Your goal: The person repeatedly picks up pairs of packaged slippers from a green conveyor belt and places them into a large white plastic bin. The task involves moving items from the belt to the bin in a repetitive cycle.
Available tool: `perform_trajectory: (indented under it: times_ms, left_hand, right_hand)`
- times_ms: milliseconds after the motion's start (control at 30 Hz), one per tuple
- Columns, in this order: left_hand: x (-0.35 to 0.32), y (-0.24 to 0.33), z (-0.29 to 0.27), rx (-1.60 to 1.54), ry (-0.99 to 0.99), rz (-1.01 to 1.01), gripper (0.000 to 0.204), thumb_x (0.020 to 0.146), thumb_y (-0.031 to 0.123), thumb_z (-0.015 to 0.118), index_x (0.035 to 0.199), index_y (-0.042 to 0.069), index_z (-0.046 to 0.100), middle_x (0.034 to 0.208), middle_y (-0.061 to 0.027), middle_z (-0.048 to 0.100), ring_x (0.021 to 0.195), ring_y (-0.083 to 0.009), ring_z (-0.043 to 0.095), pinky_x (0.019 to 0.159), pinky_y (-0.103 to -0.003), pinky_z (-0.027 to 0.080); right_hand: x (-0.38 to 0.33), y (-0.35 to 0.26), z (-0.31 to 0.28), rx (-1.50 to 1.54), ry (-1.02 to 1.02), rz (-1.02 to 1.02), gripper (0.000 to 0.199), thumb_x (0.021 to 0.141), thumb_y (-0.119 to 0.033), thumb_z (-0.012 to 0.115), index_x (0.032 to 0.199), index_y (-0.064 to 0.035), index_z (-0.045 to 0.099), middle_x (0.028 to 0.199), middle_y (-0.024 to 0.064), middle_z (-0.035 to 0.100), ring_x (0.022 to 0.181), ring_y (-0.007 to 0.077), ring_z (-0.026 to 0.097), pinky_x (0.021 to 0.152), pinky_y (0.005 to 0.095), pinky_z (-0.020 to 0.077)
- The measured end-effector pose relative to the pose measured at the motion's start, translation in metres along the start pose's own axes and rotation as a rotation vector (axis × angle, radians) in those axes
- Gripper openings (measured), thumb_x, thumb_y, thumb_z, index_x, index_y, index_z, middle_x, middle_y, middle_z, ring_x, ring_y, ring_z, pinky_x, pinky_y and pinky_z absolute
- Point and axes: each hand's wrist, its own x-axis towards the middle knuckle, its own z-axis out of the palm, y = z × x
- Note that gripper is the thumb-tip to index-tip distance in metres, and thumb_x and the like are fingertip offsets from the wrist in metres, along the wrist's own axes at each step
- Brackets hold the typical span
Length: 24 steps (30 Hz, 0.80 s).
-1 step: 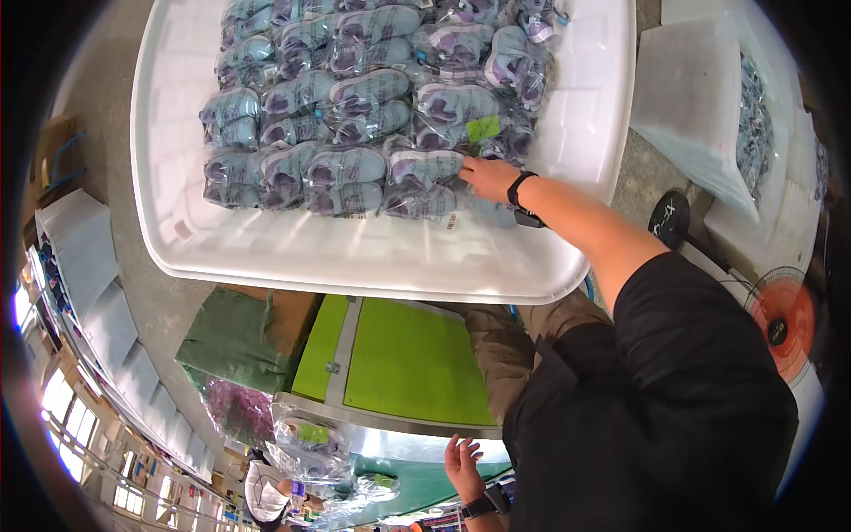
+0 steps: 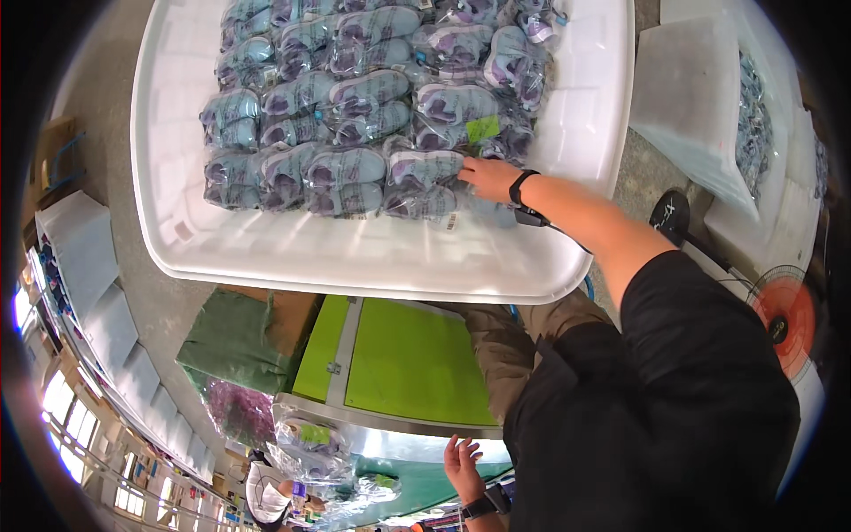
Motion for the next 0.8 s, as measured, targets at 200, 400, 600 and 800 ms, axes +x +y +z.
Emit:
perform_trajectory:
  times_ms: [200, 400, 600, 800]
  left_hand:
    - [0.001, 0.002, -0.003, -0.014, 0.02, 0.017, 0.04, 0.096, 0.015, 0.058, 0.131, -0.002, 0.048, 0.104, -0.0133, 0.065, 0.086, -0.0196, 0.065, 0.07, -0.029, 0.054]
    - [0.01, -0.017, -0.009, -0.03, 0.003, -0.028, 0.039, 0.097, 0.015, 0.058, 0.13, -0.002, 0.048, 0.104, -0.014, 0.065, 0.085, -0.0192, 0.066, 0.069, -0.029, 0.054]
    - [0.011, -0.023, -0.022, 0.019, -0.018, 0.01, 0.037, 0.097, 0.016, 0.057, 0.13, 0.0, 0.048, 0.107, -0.0151, 0.065, 0.087, -0.0212, 0.066, 0.068, -0.029, 0.054]
    - [0.021, -0.051, -0.046, -0.053, -0.036, 0.094, 0.036, 0.097, 0.014, 0.056, 0.129, -0.001, 0.049, 0.107, -0.0155, 0.065, 0.086, -0.0214, 0.067, 0.068, -0.029, 0.055]
  right_hand:
    - [-0.036, -0.005, -0.021, -0.063, 0.011, 0.197, 0.043, 0.079, -0.008, 0.064, 0.121, -0.0067, 0.051, 0.117, 0.0168, 0.049, 0.104, 0.0356, 0.056, 0.083, 0.0474, 0.0489]
    - [-0.03, -0.007, 0.007, -0.138, -0.143, 0.479, 0.037, 0.084, -0.01, 0.059, 0.12, -0.0049, 0.049, 0.118, 0.0234, 0.047, 0.099, 0.0411, 0.059, 0.082, 0.0491, 0.0523]
    - [0.012, -0.01, 0.055, -0.146, -0.039, 0.806, 0.035, 0.089, -0.013, 0.057, 0.123, -0.0069, 0.048, 0.121, 0.0213, 0.045, 0.101, 0.0411, 0.059, 0.082, 0.0515, 0.0533]
    - [-0.005, -0.036, -0.003, 0.101, -0.31, 0.752, 0.056, 0.087, -0.017, 0.063, 0.134, -0.0003, 0.039, 0.14, 0.0313, 0.034, 0.122, 0.0482, 0.049, 0.097, 0.0504, 0.0477]
